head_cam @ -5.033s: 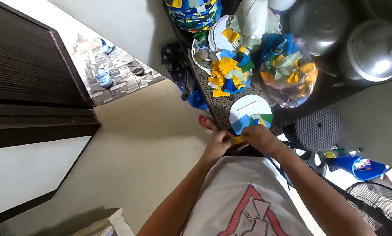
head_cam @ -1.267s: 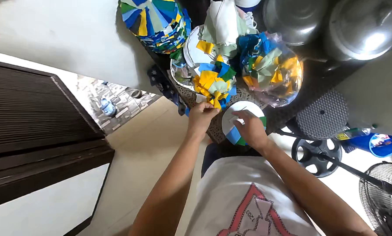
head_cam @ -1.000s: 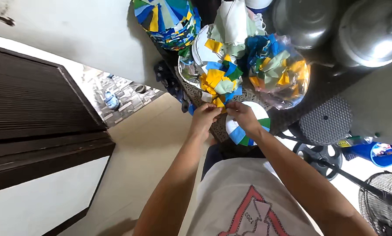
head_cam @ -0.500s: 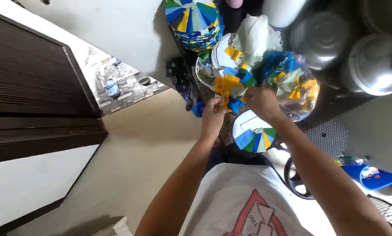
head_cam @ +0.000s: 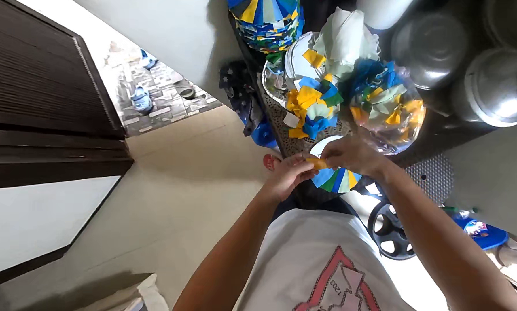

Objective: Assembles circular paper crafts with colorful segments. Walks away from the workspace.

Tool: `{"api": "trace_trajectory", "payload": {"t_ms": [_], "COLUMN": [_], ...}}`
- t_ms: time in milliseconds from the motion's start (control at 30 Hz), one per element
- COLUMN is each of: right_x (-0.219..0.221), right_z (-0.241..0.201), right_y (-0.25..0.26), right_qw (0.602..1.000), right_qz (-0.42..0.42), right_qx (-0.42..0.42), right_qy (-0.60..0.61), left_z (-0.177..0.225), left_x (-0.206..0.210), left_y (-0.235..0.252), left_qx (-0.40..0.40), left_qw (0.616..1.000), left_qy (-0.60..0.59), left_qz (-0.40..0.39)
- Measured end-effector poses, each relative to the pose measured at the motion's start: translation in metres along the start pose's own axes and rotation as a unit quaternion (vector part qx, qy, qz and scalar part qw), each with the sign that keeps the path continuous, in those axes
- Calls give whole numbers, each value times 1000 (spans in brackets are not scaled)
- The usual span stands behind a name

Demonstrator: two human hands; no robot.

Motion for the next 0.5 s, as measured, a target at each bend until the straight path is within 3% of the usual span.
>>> {"api": "trace_trajectory", "payload": {"t_ms": [200, 333, 500], "right_x": [22, 35, 45], "right_z": [22, 25, 33], "right_y": [-3, 0, 11], "right_qw": [989, 983, 974], "right_qz": [33, -23, 1], "right_qx": [-23, 65, 97], "right_qy": [-143, -171, -206], "left_z": [-24, -43, -50], "left_x": [0, 7, 15], "left_y": [-12, -21, -19], "left_qx": [27, -18, -3], "left_qw": [962, 922, 871], "left_qy": [262, 374, 470], "left_qz": [67, 97, 144]}}
Point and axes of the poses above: each hand's wrist, its own y-axis towards the middle knuckle, its own x-axis out of the palm, z = x × y, the point moved 1 cm from there along y, towards the middle knuckle, and after that the axes turned 9 degrees about -z, right-handed, at the moved point
